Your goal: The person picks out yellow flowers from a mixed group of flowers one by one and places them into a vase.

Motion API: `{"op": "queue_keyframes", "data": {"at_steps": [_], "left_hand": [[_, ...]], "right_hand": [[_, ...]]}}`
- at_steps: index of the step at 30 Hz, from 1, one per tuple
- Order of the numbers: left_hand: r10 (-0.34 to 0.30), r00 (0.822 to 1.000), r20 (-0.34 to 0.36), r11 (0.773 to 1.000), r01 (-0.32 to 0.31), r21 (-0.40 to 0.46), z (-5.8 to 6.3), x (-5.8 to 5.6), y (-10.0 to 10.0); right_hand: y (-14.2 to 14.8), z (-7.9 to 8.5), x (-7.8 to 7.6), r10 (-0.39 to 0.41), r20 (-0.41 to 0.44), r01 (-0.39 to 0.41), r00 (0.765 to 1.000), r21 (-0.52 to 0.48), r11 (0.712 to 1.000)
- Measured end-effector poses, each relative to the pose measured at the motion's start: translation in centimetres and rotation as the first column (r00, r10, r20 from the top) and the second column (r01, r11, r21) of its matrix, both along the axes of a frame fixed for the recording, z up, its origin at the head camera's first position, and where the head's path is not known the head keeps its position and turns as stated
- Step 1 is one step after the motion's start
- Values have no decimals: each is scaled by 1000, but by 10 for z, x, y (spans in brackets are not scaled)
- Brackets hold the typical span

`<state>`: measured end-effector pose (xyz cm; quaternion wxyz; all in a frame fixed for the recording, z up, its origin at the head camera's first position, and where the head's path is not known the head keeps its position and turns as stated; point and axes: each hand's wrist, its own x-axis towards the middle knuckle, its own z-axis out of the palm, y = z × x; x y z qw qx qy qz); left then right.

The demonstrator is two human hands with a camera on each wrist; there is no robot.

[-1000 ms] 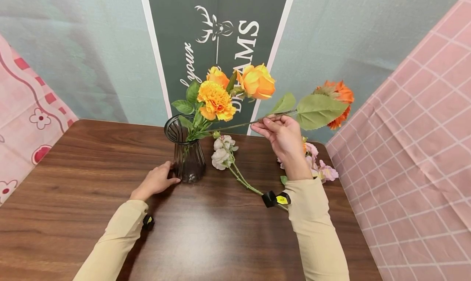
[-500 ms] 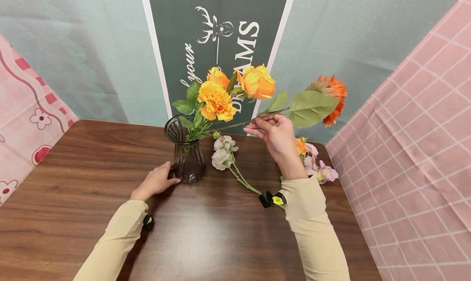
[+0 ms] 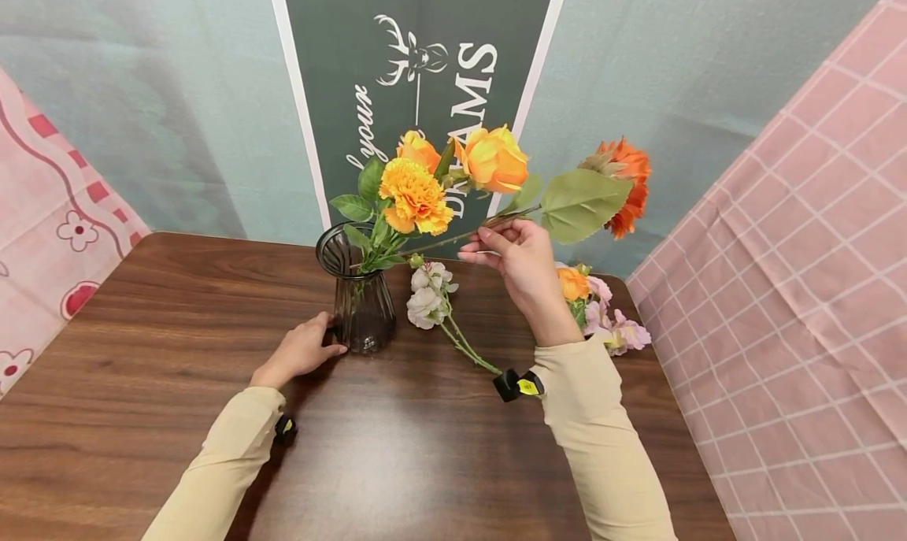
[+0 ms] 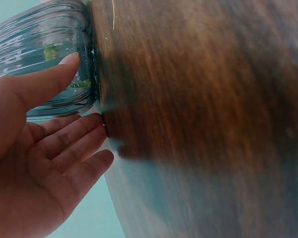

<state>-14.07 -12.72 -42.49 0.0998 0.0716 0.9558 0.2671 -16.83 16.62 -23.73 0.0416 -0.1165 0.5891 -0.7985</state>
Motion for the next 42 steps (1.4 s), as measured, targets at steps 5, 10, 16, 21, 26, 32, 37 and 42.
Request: {"op": "queue_keyframes", "data": {"at_steps": [5,10,16,21,26,32,37,42], "left_hand": [[-1,1000,-3,1000,1,1,0,-1,0],[0,1000,-3,1000,0,3,1,0,0],[1,1000,-11,1000,-1,2,0,0,-1],[-3,1000,-23,1000,3,-1,0,0,-1],[-4,1000,-22,1000,4,2,2,1,-1],[-5,1000,-16,1000,5,2,2,1,-1],[-5,1000,-15,1000,5,3,2,0,-1],[-5,1000,-12,1000,5,6,2,1,-1]], "right_hand": [[-6,-1,1,8,-14,-8,1000,36,999],[-10,2,3,-1,-22,3,1000,103,995],[-14,2,1,-10,-38,17,999,189,982],[-18,2,0,-10,-53,21,999,215,976],[-21,1,0,-8,-50,18,999,205,979],[-25,1,-1,-12,-30,19,999,235,972],[-28,-1,-2,-24,-28,30,999,237,971],[-29,-2,-2,-26,-30,33,999,245,969]]}}
